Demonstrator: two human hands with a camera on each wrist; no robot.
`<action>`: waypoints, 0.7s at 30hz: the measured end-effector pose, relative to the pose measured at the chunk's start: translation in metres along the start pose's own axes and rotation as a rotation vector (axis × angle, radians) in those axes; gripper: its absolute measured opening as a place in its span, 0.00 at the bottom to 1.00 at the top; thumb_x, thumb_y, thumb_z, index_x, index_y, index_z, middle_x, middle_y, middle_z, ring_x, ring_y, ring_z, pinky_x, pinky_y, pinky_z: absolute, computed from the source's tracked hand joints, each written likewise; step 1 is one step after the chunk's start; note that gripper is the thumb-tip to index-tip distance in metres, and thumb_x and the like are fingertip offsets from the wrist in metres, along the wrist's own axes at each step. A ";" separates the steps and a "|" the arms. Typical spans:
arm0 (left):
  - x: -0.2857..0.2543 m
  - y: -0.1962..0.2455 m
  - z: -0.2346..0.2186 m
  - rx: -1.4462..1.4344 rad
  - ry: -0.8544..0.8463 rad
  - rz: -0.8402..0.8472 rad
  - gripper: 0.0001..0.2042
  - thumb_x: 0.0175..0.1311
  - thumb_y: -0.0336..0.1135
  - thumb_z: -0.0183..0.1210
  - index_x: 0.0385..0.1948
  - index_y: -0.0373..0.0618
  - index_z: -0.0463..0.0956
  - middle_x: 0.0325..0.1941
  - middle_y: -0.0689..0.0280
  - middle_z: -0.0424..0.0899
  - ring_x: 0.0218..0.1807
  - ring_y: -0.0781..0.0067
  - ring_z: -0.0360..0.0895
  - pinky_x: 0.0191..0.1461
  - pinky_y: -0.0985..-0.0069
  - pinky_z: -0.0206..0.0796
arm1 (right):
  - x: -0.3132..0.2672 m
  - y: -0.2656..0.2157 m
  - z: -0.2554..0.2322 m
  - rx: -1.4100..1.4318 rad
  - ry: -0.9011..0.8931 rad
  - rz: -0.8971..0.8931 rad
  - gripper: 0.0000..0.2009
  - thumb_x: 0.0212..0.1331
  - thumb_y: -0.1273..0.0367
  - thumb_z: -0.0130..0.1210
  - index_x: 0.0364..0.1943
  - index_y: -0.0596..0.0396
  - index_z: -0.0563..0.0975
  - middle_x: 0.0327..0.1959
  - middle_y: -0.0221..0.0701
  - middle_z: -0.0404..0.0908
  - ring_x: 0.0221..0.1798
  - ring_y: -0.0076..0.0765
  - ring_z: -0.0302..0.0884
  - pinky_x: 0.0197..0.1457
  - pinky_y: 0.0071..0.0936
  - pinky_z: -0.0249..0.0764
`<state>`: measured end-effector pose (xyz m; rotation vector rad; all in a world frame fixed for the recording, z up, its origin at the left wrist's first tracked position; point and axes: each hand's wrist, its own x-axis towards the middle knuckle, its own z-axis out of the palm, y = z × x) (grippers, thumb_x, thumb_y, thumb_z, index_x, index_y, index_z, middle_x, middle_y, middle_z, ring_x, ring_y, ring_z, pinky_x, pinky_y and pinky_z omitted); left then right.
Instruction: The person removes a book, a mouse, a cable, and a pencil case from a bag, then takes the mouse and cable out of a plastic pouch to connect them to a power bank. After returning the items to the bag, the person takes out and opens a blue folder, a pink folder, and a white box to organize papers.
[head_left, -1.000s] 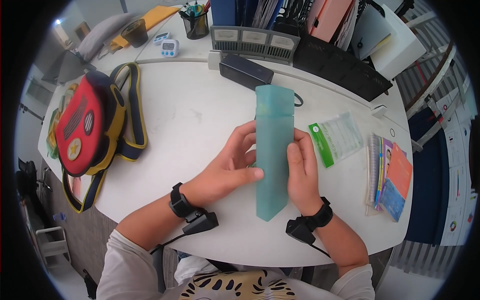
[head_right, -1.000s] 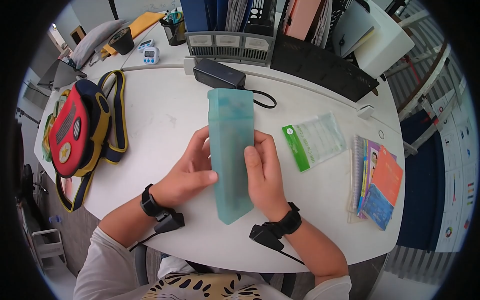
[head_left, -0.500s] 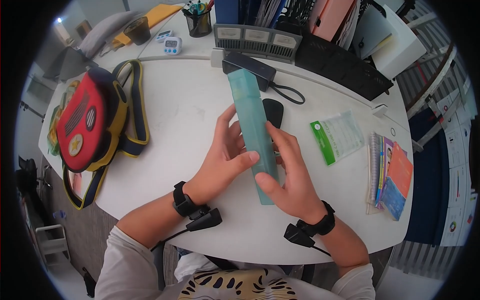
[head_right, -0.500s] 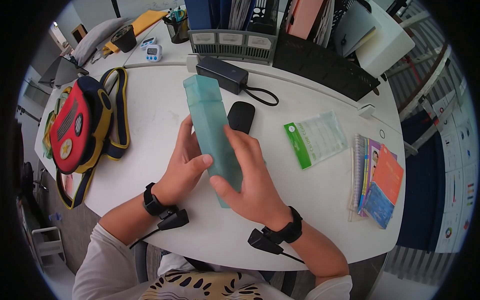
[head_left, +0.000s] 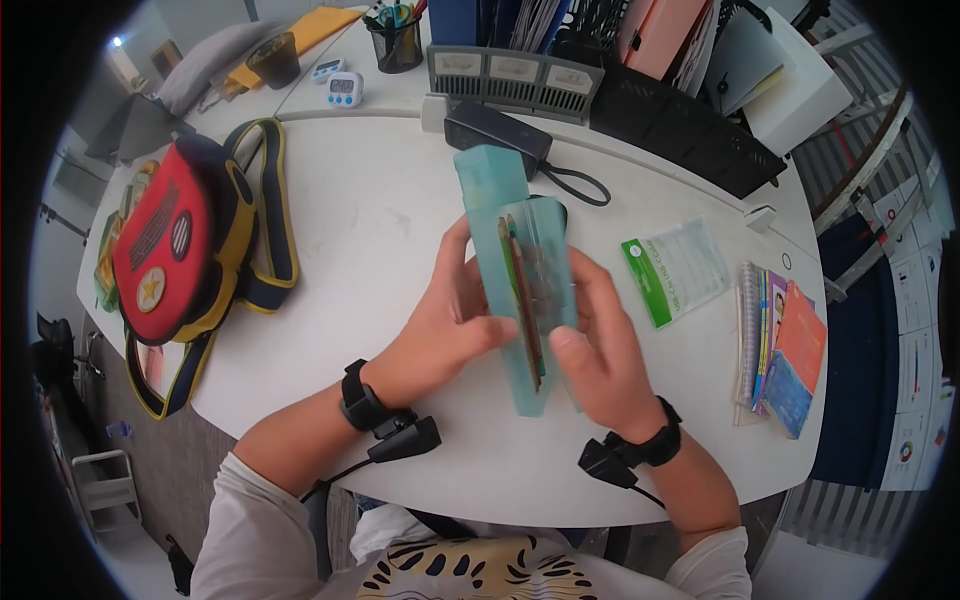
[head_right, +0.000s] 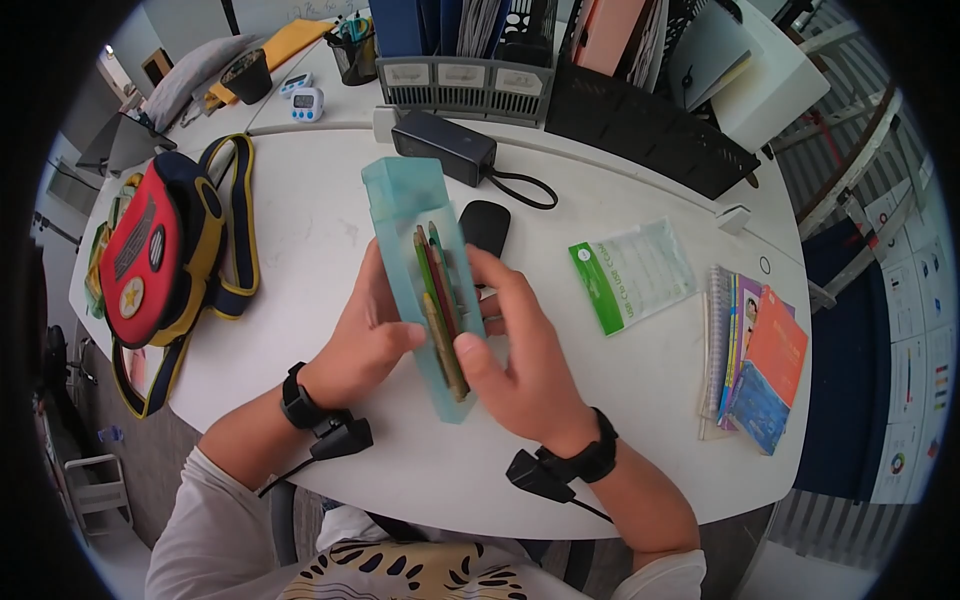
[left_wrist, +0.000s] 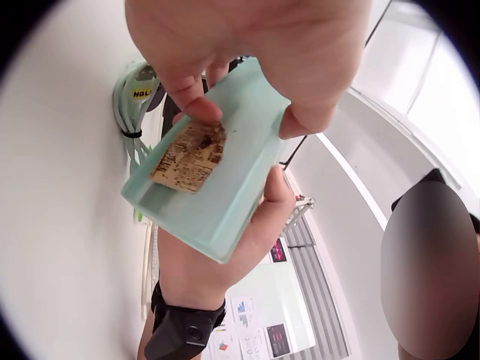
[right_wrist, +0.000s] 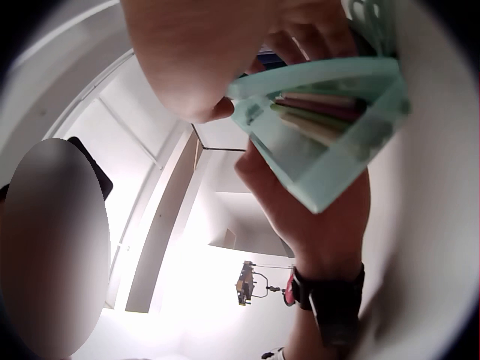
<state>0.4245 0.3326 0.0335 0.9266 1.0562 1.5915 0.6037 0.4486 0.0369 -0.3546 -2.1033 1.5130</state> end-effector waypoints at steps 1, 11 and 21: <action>0.002 -0.003 -0.006 -0.064 -0.013 -0.006 0.51 0.63 0.31 0.63 0.83 0.49 0.34 0.79 0.51 0.61 0.80 0.52 0.65 0.81 0.52 0.59 | 0.001 -0.003 -0.004 0.147 0.014 0.020 0.33 0.73 0.65 0.55 0.78 0.64 0.60 0.70 0.46 0.72 0.60 0.35 0.78 0.64 0.33 0.75; 0.007 0.000 -0.014 -0.344 0.011 -0.102 0.50 0.68 0.61 0.64 0.84 0.55 0.43 0.82 0.57 0.59 0.83 0.55 0.57 0.83 0.47 0.51 | 0.017 -0.031 -0.054 -0.066 0.047 0.206 0.21 0.75 0.76 0.46 0.70 0.59 0.73 0.45 0.33 0.89 0.40 0.22 0.86 0.45 0.22 0.78; 0.009 0.002 -0.016 -0.217 0.055 -0.024 0.48 0.65 0.60 0.63 0.83 0.51 0.50 0.78 0.54 0.69 0.78 0.56 0.68 0.81 0.53 0.60 | 0.020 -0.042 -0.077 -0.322 0.015 0.290 0.20 0.72 0.77 0.48 0.66 0.59 0.75 0.37 0.34 0.87 0.32 0.24 0.85 0.42 0.23 0.77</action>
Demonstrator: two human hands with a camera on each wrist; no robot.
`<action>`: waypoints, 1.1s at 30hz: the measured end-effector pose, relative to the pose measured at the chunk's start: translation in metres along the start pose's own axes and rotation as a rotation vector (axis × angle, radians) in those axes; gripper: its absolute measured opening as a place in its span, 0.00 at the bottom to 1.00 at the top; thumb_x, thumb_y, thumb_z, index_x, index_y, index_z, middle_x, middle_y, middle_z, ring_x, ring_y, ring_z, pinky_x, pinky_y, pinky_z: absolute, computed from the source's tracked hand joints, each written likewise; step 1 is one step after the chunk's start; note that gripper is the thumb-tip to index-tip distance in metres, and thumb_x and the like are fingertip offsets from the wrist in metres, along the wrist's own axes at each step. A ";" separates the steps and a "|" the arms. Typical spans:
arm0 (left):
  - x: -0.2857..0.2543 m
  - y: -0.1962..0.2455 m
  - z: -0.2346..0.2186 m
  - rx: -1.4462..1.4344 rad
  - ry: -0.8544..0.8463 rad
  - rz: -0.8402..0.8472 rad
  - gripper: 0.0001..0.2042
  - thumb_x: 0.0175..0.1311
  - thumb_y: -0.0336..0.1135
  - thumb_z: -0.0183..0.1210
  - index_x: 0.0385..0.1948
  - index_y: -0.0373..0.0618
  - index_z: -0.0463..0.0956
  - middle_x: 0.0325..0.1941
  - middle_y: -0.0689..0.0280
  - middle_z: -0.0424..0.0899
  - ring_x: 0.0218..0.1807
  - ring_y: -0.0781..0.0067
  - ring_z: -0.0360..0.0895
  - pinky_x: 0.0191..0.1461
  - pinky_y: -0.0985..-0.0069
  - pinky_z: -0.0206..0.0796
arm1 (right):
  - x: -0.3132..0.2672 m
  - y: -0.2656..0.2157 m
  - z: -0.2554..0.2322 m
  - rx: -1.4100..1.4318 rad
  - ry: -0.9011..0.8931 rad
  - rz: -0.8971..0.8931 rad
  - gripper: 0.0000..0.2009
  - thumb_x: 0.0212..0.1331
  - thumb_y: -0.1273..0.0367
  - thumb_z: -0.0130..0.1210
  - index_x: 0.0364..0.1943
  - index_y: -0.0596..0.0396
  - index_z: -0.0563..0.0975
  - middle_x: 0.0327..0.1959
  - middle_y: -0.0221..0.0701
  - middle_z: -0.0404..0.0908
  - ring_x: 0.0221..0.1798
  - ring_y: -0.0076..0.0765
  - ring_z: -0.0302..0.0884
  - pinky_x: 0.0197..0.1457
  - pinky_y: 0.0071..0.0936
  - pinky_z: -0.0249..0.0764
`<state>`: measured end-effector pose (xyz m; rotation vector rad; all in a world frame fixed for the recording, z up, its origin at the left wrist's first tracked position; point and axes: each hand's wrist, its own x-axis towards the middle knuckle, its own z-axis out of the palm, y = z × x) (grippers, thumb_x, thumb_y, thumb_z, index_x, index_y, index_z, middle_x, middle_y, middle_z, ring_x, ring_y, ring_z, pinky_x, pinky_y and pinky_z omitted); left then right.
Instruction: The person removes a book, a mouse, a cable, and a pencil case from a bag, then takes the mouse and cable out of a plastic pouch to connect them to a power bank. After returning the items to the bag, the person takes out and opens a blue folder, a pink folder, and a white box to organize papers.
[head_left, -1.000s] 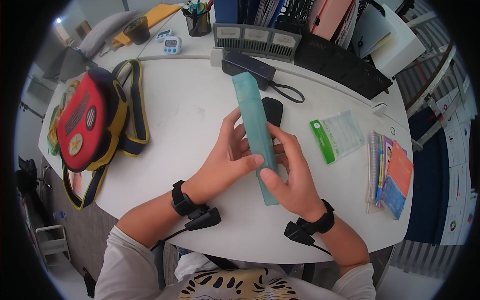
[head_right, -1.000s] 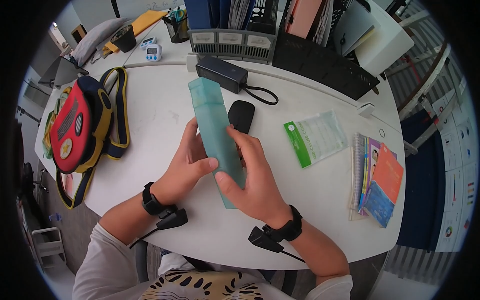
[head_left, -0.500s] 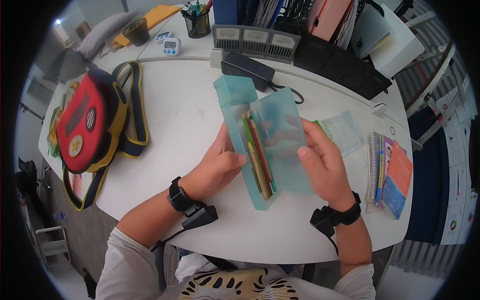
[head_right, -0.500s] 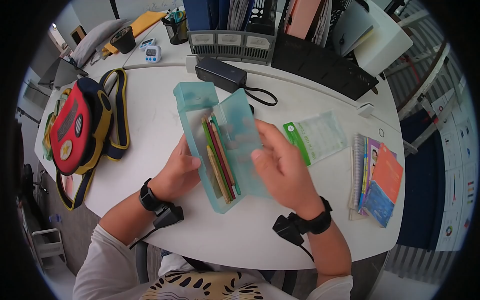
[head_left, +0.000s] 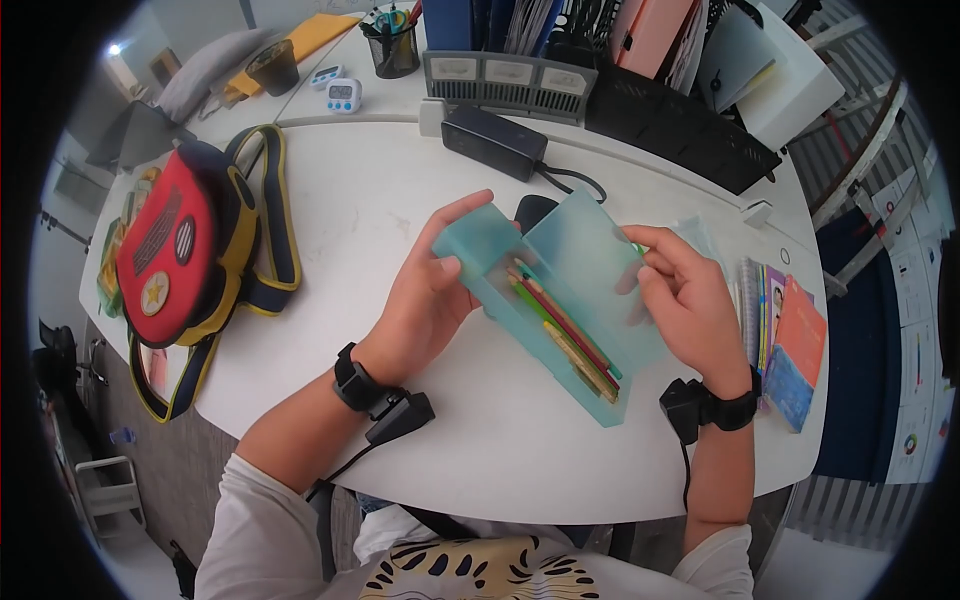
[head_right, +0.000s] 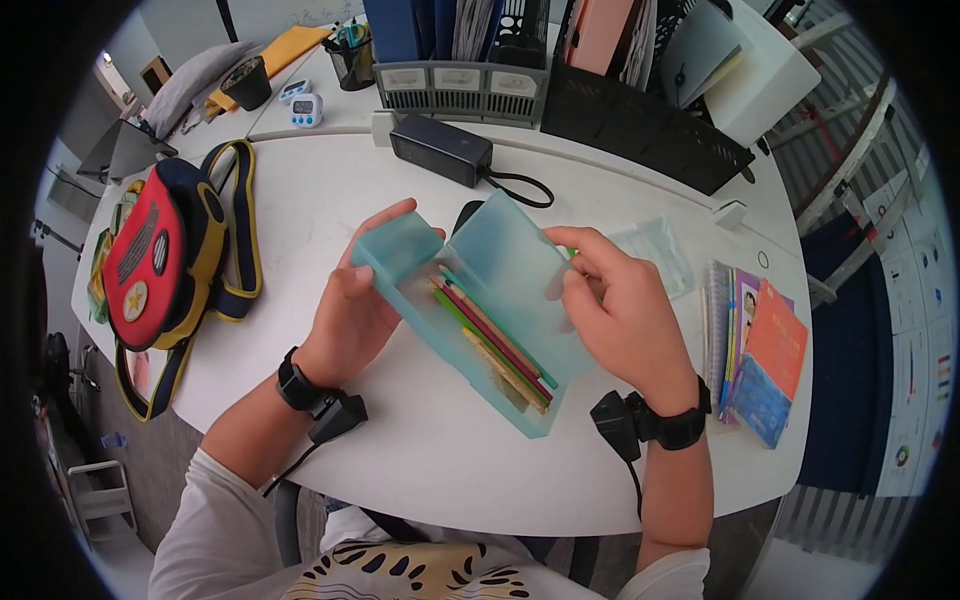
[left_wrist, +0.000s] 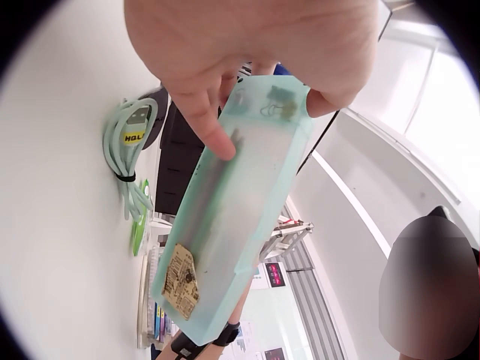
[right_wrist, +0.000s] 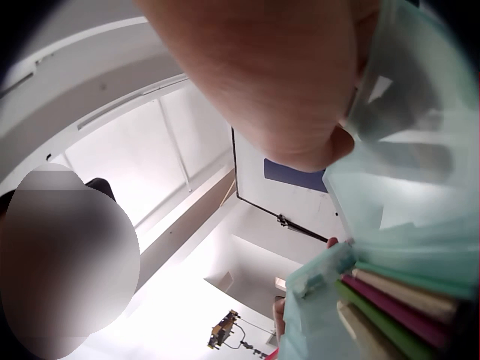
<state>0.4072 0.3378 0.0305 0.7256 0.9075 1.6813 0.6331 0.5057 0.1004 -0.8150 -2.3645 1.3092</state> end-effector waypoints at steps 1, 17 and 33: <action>0.000 -0.001 -0.002 -0.003 -0.028 -0.015 0.47 0.65 0.58 0.63 0.83 0.51 0.50 0.78 0.54 0.69 0.78 0.56 0.68 0.80 0.54 0.61 | -0.001 0.000 -0.003 0.001 0.003 0.000 0.20 0.72 0.77 0.48 0.66 0.59 0.75 0.37 0.34 0.87 0.32 0.24 0.85 0.42 0.23 0.77; -0.023 -0.025 0.027 0.278 -0.164 0.030 0.44 0.62 0.37 0.61 0.82 0.43 0.49 0.76 0.53 0.65 0.77 0.61 0.63 0.79 0.61 0.59 | -0.027 -0.033 0.026 -0.321 0.005 -0.405 0.33 0.54 0.62 0.75 0.65 0.54 0.75 0.58 0.41 0.78 0.57 0.51 0.81 0.57 0.40 0.80; -0.017 -0.037 0.019 0.015 -0.110 -0.087 0.38 0.77 0.49 0.55 0.81 0.45 0.48 0.77 0.51 0.65 0.79 0.55 0.66 0.79 0.55 0.62 | -0.002 -0.003 0.008 -0.148 0.052 0.102 0.09 0.78 0.66 0.52 0.46 0.59 0.75 0.20 0.39 0.80 0.18 0.38 0.78 0.26 0.36 0.70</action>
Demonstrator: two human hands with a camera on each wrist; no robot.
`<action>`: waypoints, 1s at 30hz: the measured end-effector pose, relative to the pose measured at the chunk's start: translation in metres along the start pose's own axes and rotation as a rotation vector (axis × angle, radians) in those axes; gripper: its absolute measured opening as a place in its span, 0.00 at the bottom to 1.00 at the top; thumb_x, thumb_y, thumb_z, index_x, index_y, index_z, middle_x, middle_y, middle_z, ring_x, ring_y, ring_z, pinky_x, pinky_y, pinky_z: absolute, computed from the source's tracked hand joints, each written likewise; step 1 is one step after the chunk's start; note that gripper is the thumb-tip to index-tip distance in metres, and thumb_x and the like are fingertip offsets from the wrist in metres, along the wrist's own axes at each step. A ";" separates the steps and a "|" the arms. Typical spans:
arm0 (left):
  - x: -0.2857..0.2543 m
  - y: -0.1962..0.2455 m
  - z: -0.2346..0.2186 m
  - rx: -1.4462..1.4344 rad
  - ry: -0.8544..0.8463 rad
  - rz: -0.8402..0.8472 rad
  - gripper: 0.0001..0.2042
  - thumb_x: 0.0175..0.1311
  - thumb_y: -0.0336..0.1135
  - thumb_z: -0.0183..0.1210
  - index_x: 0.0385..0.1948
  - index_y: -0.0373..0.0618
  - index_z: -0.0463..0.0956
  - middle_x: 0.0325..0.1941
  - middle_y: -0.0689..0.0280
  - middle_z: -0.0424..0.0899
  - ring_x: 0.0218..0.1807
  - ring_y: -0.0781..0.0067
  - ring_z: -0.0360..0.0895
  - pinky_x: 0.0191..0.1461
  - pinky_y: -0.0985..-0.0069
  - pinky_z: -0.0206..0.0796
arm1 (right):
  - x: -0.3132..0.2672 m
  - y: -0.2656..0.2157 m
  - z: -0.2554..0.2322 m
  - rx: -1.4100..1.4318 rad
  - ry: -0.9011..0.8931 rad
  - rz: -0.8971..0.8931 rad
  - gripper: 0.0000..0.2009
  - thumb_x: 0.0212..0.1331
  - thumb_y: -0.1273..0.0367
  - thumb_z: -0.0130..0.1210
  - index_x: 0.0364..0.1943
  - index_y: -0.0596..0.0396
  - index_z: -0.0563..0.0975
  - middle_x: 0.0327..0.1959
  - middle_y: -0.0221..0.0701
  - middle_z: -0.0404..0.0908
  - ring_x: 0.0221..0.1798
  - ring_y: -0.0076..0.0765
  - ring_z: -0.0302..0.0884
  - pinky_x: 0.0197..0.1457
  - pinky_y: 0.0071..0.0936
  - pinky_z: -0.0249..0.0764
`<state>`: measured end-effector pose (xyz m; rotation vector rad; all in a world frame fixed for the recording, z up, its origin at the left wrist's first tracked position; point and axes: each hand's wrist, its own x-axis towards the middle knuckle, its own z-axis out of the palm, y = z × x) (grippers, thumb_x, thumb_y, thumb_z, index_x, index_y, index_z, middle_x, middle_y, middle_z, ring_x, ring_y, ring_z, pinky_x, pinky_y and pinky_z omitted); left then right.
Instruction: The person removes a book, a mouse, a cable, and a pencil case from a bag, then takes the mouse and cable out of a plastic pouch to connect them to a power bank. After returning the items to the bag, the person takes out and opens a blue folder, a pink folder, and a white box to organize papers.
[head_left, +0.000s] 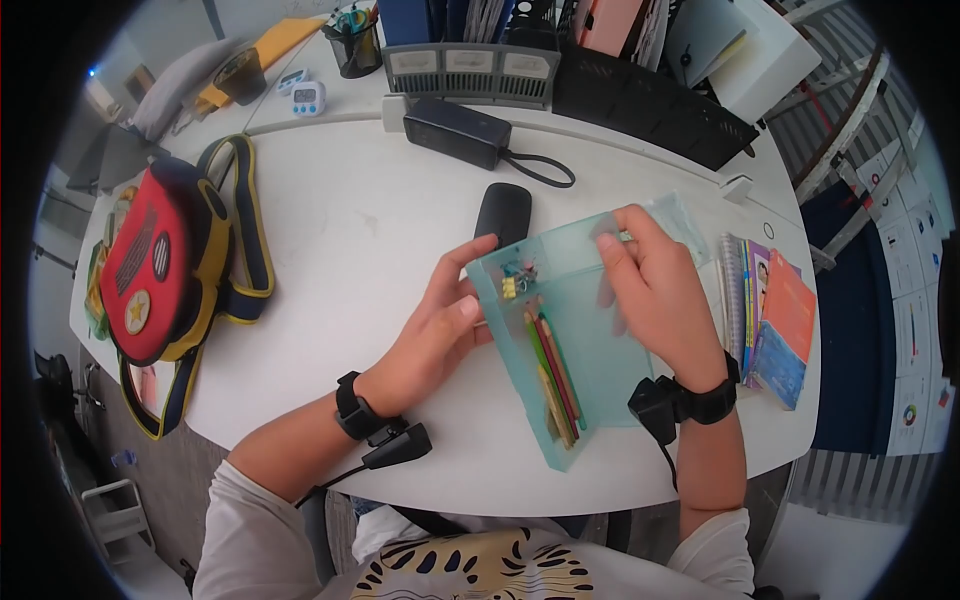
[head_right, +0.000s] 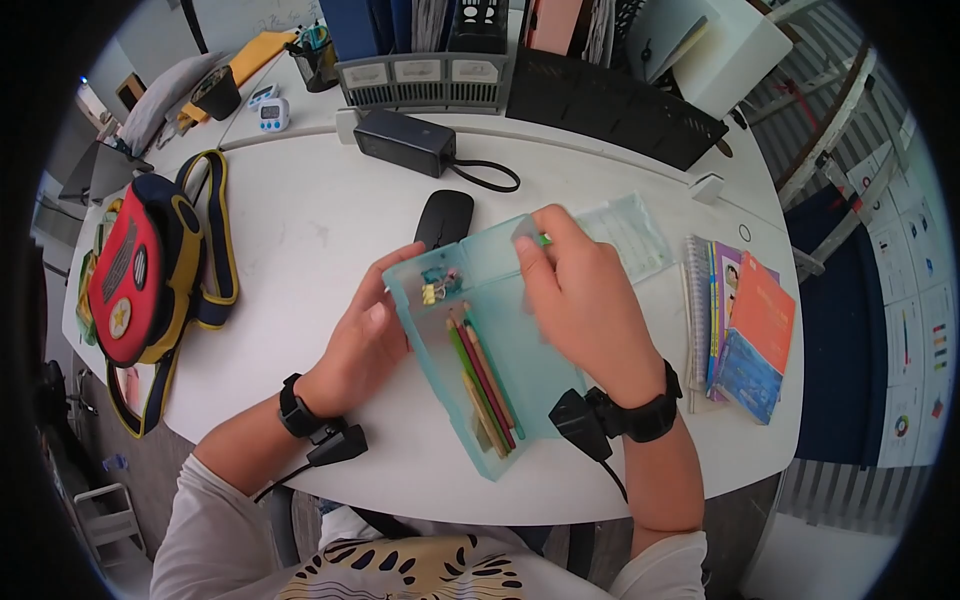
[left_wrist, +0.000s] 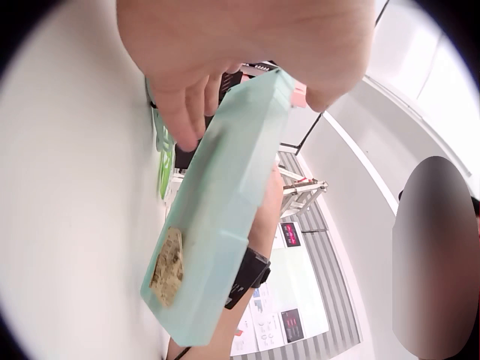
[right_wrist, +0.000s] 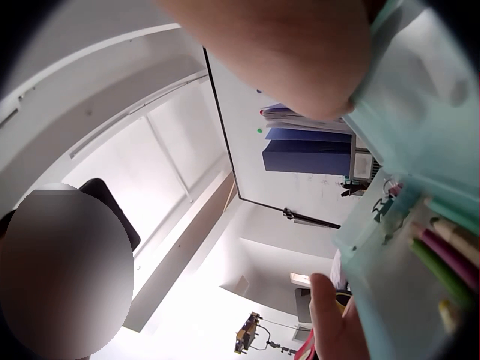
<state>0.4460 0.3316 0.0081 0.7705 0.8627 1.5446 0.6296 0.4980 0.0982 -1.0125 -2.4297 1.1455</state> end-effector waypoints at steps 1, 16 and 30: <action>-0.001 -0.003 -0.002 -0.010 -0.085 -0.022 0.40 0.78 0.56 0.53 0.82 0.44 0.46 0.78 0.50 0.64 0.80 0.54 0.63 0.80 0.54 0.62 | 0.001 0.003 0.001 0.050 0.066 -0.009 0.09 0.79 0.66 0.51 0.47 0.59 0.74 0.19 0.37 0.80 0.17 0.35 0.77 0.25 0.34 0.69; 0.013 0.012 -0.014 0.317 0.168 -0.054 0.33 0.84 0.55 0.47 0.78 0.39 0.54 0.78 0.53 0.63 0.79 0.58 0.66 0.80 0.56 0.63 | 0.023 0.039 -0.018 0.073 0.345 -0.003 0.10 0.79 0.66 0.51 0.54 0.57 0.74 0.20 0.31 0.81 0.19 0.25 0.77 0.22 0.28 0.69; 0.010 0.024 -0.003 0.508 0.018 -0.142 0.35 0.70 0.29 0.58 0.78 0.38 0.53 0.59 0.54 0.78 0.58 0.69 0.79 0.65 0.70 0.72 | 0.032 0.054 0.030 0.593 0.363 -0.028 0.12 0.80 0.66 0.52 0.58 0.56 0.70 0.34 0.38 0.83 0.25 0.27 0.81 0.28 0.29 0.77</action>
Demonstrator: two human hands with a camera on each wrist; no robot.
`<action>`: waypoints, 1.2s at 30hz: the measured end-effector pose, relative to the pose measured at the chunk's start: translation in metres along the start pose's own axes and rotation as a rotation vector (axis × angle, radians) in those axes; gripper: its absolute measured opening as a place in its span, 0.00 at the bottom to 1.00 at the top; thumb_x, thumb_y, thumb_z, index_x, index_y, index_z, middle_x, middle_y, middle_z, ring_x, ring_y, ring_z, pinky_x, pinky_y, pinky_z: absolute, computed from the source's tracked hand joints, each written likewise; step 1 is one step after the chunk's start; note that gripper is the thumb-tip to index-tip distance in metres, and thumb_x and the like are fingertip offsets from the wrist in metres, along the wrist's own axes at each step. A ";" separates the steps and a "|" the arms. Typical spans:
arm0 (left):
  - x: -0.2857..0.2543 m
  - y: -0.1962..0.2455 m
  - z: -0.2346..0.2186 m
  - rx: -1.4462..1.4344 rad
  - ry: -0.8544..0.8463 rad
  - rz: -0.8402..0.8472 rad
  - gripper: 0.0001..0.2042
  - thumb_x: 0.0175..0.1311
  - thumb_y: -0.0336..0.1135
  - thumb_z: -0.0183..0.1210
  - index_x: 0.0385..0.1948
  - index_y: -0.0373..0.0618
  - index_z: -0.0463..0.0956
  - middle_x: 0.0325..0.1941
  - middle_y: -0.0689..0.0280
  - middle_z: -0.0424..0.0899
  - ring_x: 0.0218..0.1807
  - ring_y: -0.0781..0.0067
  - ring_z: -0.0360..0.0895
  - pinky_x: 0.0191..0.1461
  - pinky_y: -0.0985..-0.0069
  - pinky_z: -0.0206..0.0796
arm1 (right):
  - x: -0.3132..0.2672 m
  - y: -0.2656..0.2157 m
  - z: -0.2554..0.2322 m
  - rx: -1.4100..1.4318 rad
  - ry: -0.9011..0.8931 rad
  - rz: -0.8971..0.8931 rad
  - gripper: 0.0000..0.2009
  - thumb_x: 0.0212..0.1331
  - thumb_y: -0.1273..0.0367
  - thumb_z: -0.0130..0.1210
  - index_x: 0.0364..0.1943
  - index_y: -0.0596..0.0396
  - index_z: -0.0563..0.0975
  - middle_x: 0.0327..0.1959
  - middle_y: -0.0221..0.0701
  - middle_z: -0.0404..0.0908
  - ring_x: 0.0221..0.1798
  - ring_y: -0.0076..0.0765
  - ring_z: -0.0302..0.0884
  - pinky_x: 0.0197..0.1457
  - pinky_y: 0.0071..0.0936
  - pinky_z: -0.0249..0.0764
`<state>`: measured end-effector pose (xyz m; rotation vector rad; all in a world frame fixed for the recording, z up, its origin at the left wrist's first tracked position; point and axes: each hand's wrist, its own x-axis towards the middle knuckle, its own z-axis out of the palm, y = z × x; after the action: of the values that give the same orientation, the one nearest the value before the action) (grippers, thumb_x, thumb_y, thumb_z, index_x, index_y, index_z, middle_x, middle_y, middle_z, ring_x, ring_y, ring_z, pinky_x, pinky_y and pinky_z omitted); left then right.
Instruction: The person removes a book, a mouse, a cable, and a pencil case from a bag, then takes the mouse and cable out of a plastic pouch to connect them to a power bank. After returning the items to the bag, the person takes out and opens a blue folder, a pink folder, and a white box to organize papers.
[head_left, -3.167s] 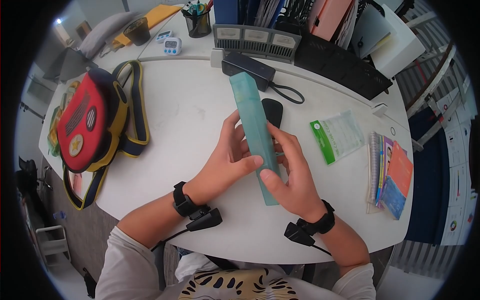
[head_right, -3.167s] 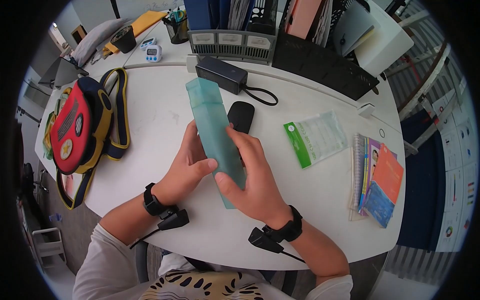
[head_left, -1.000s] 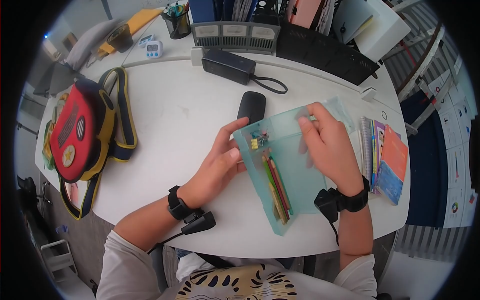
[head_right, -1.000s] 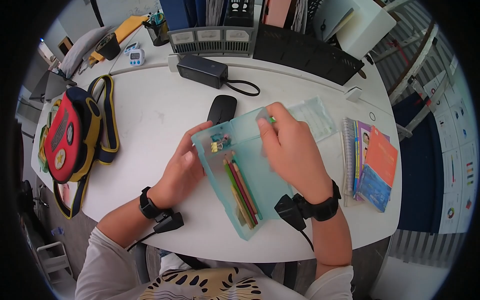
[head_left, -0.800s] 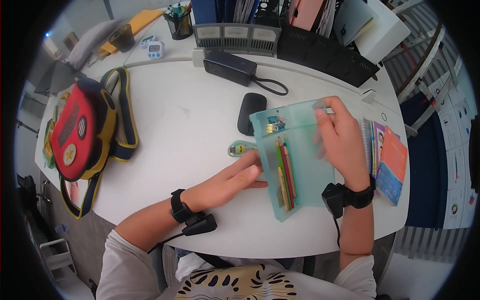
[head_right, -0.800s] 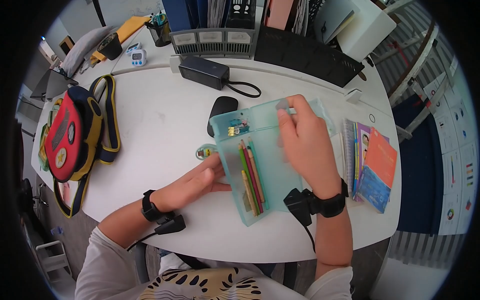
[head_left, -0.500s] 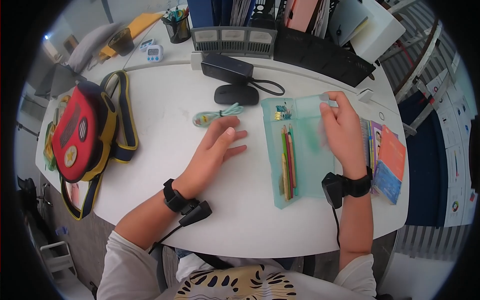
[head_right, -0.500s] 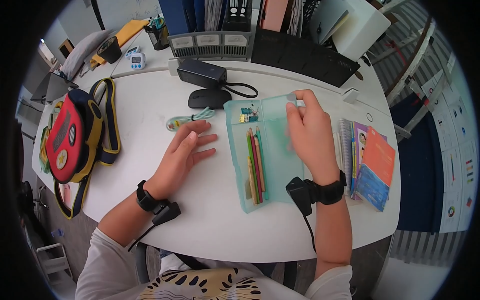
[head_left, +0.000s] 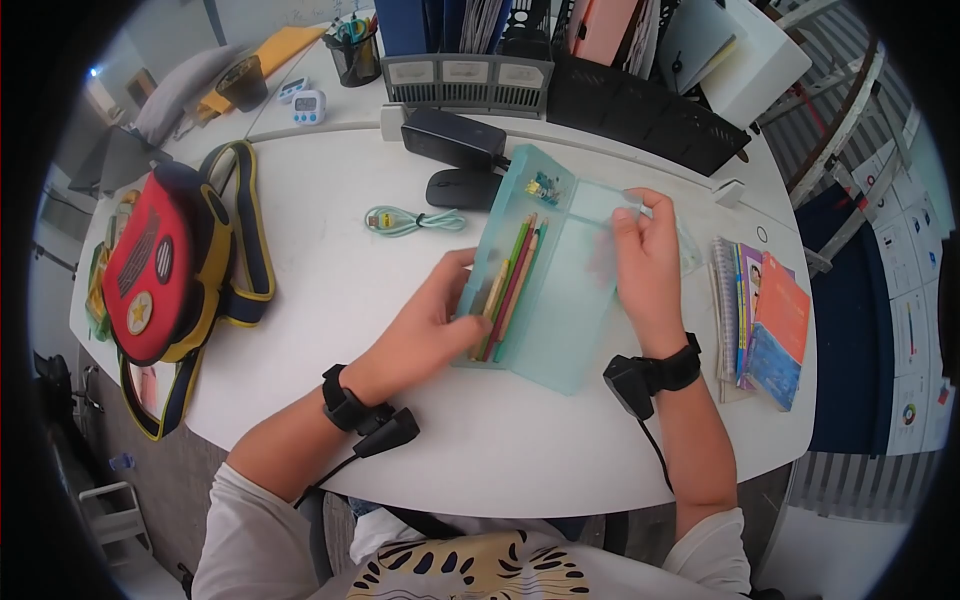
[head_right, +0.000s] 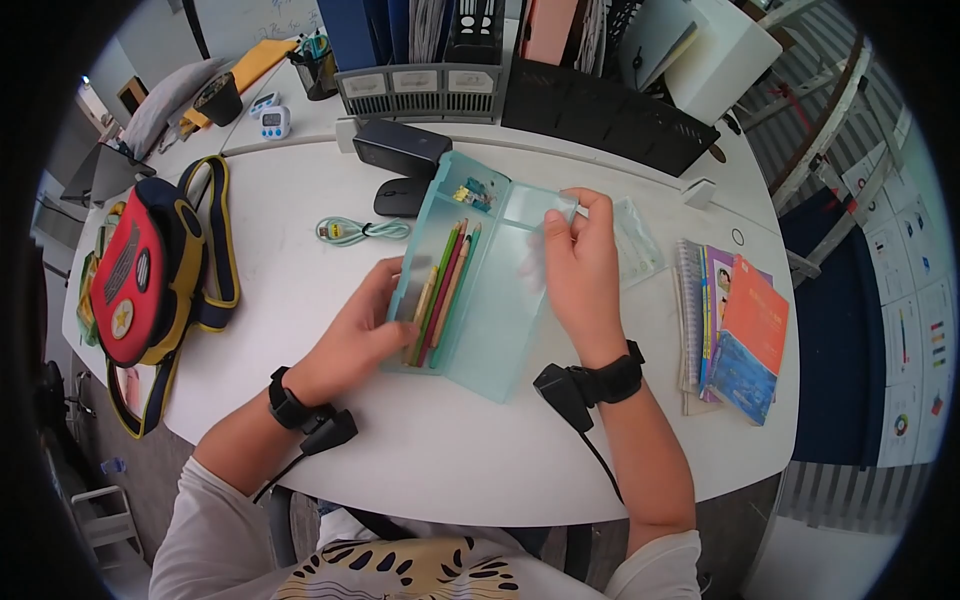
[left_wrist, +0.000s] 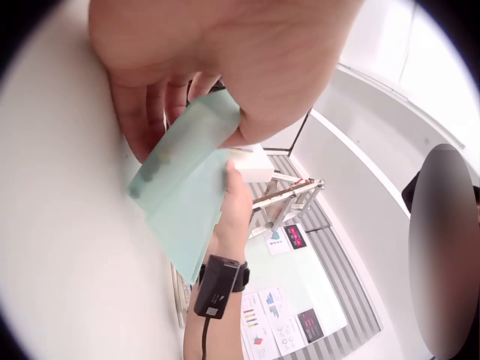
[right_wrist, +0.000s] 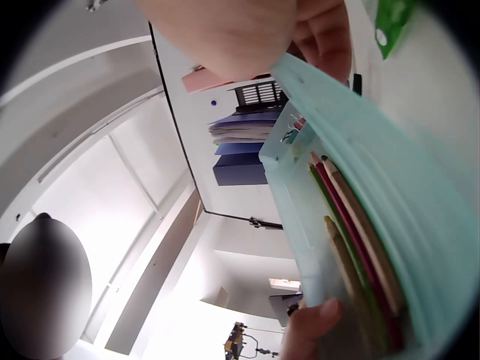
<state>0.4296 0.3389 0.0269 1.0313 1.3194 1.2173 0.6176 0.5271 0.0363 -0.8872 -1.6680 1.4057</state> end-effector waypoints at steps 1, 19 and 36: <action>-0.001 0.002 -0.001 -0.072 0.038 -0.019 0.34 0.68 0.26 0.54 0.78 0.39 0.55 0.60 0.54 0.78 0.58 0.69 0.79 0.65 0.70 0.72 | 0.003 0.011 0.002 -0.137 0.033 -0.064 0.14 0.77 0.67 0.56 0.59 0.56 0.70 0.38 0.38 0.83 0.30 0.30 0.82 0.32 0.30 0.78; -0.001 -0.005 -0.007 0.553 0.220 0.186 0.32 0.67 0.14 0.52 0.74 0.52 0.67 0.71 0.60 0.70 0.68 0.59 0.73 0.68 0.66 0.71 | -0.017 0.005 0.014 -0.894 -0.136 -0.494 0.16 0.60 0.73 0.69 0.51 0.56 0.78 0.48 0.35 0.74 0.53 0.46 0.76 0.51 0.40 0.79; -0.019 0.018 0.009 1.260 0.258 0.419 0.23 0.64 0.25 0.66 0.62 0.44 0.78 0.42 0.62 0.85 0.51 0.56 0.77 0.55 0.62 0.70 | -0.020 -0.025 0.014 0.203 -0.287 0.423 0.31 0.69 0.72 0.51 0.74 0.67 0.56 0.41 0.38 0.82 0.32 0.29 0.83 0.29 0.30 0.83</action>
<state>0.4396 0.3235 0.0471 2.1491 2.2216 0.7130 0.6138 0.4995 0.0572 -0.9941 -1.5577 2.0325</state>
